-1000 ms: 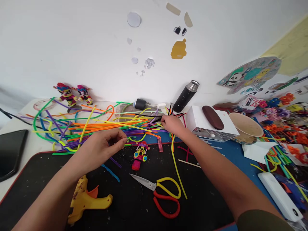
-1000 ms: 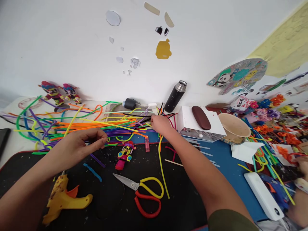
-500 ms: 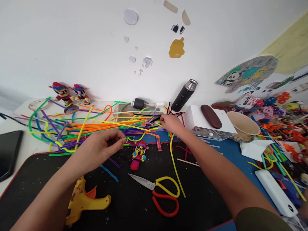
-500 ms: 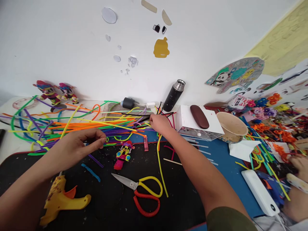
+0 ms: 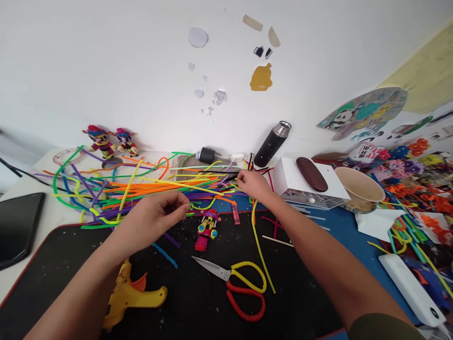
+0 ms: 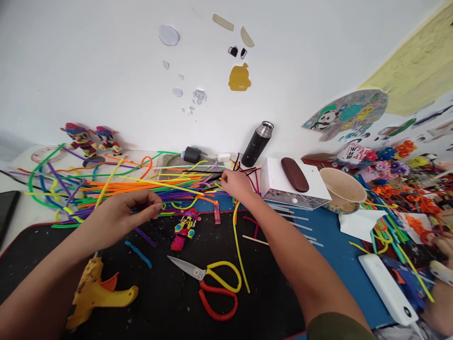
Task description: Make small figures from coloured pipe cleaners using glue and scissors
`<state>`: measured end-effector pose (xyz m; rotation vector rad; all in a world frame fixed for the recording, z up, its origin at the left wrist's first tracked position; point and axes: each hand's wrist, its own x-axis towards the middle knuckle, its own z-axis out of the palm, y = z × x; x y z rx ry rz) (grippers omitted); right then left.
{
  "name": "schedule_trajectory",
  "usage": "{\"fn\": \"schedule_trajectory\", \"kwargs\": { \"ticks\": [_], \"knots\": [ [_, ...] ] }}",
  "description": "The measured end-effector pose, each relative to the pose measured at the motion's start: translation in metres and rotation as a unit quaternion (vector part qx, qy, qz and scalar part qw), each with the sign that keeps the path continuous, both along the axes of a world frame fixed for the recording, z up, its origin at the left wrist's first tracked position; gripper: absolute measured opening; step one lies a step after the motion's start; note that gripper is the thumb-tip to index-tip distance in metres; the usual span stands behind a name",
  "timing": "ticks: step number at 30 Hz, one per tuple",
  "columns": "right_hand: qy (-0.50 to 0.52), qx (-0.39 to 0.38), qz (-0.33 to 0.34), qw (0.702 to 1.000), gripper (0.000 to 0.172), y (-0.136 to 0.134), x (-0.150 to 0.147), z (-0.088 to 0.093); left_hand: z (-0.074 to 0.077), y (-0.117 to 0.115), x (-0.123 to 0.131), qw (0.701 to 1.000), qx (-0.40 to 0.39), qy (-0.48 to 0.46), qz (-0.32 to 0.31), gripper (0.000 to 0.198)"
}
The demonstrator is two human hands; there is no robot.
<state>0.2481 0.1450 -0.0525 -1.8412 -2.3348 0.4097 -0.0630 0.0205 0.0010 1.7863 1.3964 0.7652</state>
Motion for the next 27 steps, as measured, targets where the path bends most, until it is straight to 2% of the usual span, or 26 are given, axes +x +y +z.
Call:
{"fn": "schedule_trajectory", "kwargs": {
  "ticks": [3,6,8,9,13,15,18,27],
  "knots": [
    [0.076,-0.003,-0.015,0.997,0.017,-0.014,0.002,0.006,0.001,0.001,0.003,1.000,-0.024,-0.015,0.003,0.032],
    [0.163,-0.031,-0.015,0.986,0.025,-0.042,-0.008,0.016,0.001,0.001,0.007,0.998,-0.032,-0.053,0.029,0.033],
    [0.344,-0.120,-0.019,0.931,0.024,-0.065,-0.022,0.022,0.001,0.000,0.012,0.996,-0.034,-0.070,0.037,0.033],
    [0.402,-0.156,-0.014,0.902,0.025,-0.076,-0.030,0.025,0.001,0.000,0.014,0.996,-0.035,-0.078,0.038,0.032],
    [0.529,-0.222,0.008,0.819,0.026,-0.112,-0.064,0.032,0.001,-0.004,0.021,0.995,-0.034,-0.093,0.032,0.028],
    [0.564,-0.239,0.016,0.790,0.026,-0.123,-0.076,0.033,0.002,-0.006,0.024,0.995,-0.033,-0.089,0.023,0.028],
    [0.578,-0.237,0.017,0.780,0.025,-0.131,-0.084,0.035,0.003,-0.009,0.026,0.997,-0.019,-0.072,0.001,0.026],
    [0.561,-0.226,0.011,0.796,0.023,-0.138,-0.078,0.043,0.010,-0.017,0.030,0.998,-0.009,-0.045,-0.053,0.022]
  ]
}}
